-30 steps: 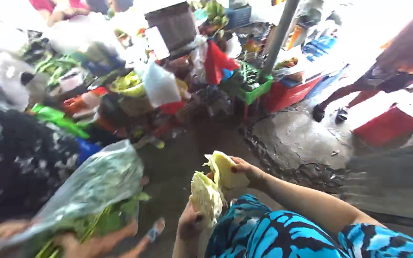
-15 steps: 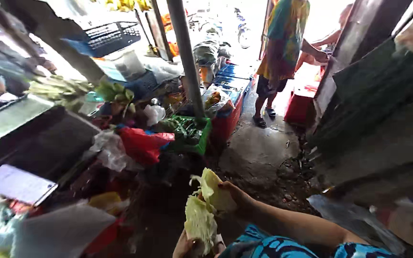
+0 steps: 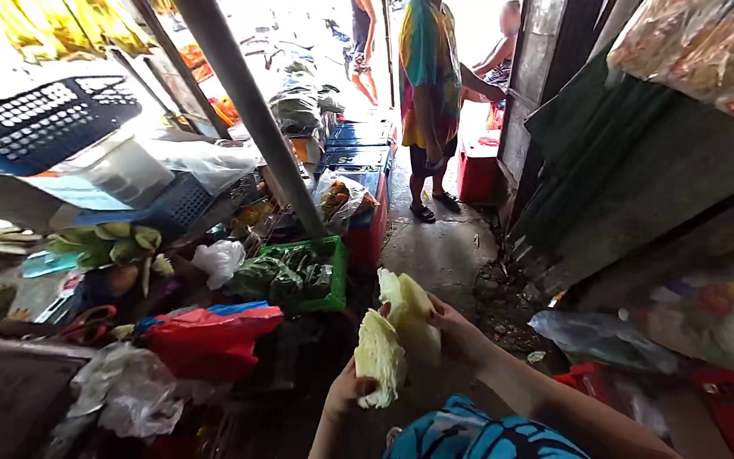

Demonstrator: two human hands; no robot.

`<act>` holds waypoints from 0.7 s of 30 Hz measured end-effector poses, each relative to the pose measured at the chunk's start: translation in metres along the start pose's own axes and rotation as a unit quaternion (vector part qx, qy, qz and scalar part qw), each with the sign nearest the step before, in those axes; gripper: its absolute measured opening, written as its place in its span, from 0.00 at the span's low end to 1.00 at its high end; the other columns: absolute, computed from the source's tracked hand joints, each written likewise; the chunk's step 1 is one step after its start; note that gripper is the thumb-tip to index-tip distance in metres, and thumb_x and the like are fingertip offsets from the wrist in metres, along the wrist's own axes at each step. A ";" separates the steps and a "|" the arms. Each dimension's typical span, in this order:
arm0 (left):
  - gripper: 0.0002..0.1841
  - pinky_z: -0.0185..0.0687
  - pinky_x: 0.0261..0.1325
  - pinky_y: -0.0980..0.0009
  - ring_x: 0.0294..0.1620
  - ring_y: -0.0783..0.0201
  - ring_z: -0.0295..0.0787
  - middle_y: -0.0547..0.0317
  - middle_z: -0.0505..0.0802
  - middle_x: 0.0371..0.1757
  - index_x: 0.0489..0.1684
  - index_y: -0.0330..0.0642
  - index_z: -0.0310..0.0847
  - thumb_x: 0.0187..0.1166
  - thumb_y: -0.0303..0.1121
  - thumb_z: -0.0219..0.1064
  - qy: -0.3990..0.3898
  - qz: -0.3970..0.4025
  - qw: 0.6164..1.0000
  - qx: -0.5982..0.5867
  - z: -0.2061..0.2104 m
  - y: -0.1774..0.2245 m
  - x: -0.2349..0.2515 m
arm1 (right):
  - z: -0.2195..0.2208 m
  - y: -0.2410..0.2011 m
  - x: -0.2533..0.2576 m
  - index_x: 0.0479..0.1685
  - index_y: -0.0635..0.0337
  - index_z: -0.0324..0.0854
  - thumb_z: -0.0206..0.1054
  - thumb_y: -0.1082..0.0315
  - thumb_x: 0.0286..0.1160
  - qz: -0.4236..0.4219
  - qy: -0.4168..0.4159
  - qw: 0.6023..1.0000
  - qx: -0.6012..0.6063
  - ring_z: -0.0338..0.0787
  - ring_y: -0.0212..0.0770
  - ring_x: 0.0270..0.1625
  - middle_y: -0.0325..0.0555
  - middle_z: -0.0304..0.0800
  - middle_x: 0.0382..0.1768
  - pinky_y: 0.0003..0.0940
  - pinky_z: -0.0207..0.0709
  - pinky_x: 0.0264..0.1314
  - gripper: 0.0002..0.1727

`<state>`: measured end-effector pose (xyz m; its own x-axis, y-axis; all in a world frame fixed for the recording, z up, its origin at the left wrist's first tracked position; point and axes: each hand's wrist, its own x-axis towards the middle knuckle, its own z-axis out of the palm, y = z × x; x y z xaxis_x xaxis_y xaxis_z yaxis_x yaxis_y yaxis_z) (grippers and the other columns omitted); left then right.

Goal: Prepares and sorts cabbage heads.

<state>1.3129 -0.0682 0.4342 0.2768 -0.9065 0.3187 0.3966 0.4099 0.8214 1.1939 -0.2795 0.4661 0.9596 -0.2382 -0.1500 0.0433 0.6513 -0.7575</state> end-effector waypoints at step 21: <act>0.46 0.79 0.77 0.51 0.77 0.48 0.82 0.46 0.82 0.80 0.78 0.42 0.75 0.59 0.59 0.82 0.123 -0.069 0.978 -0.157 0.060 -0.050 0.085 | -0.032 -0.065 -0.044 0.68 0.65 0.77 0.66 0.72 0.80 -0.174 0.313 0.931 -0.064 0.96 0.40 0.47 0.49 0.95 0.47 0.39 0.93 0.51 0.19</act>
<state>1.2641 -0.1723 0.4485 0.3878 -0.9198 0.0602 0.6830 0.3306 0.6513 1.1397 -0.3340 0.5018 0.5417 -0.8182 -0.1926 0.2489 0.3749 -0.8930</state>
